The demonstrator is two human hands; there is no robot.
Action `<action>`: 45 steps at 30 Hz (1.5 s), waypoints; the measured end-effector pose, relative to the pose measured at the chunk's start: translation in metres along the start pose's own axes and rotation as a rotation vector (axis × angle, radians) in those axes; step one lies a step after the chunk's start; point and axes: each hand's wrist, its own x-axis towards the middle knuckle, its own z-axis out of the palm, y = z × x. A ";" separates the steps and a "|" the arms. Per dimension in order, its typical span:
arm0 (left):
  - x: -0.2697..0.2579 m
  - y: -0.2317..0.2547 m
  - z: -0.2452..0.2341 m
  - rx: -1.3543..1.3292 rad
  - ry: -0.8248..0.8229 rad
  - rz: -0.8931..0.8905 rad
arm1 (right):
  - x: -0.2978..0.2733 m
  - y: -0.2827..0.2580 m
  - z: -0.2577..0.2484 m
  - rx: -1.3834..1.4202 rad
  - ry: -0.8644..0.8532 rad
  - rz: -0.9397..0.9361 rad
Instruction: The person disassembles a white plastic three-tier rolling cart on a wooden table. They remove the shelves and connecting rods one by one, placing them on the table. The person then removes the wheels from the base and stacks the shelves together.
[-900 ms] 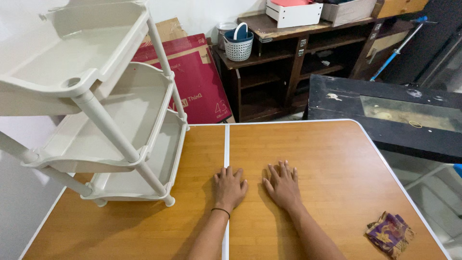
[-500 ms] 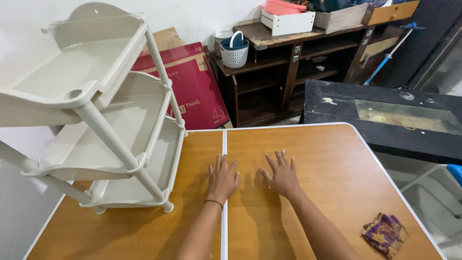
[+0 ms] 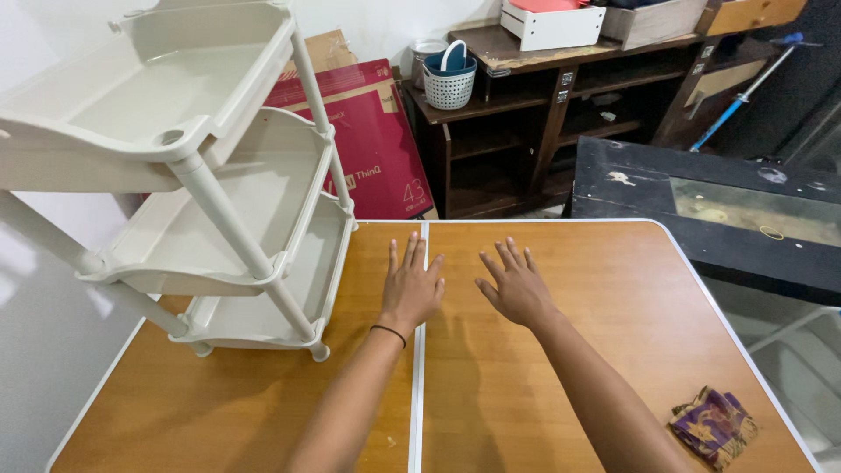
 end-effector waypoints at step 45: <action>0.017 -0.049 -0.252 0.347 0.766 0.060 | 0.110 -0.145 -0.146 0.308 0.463 -0.410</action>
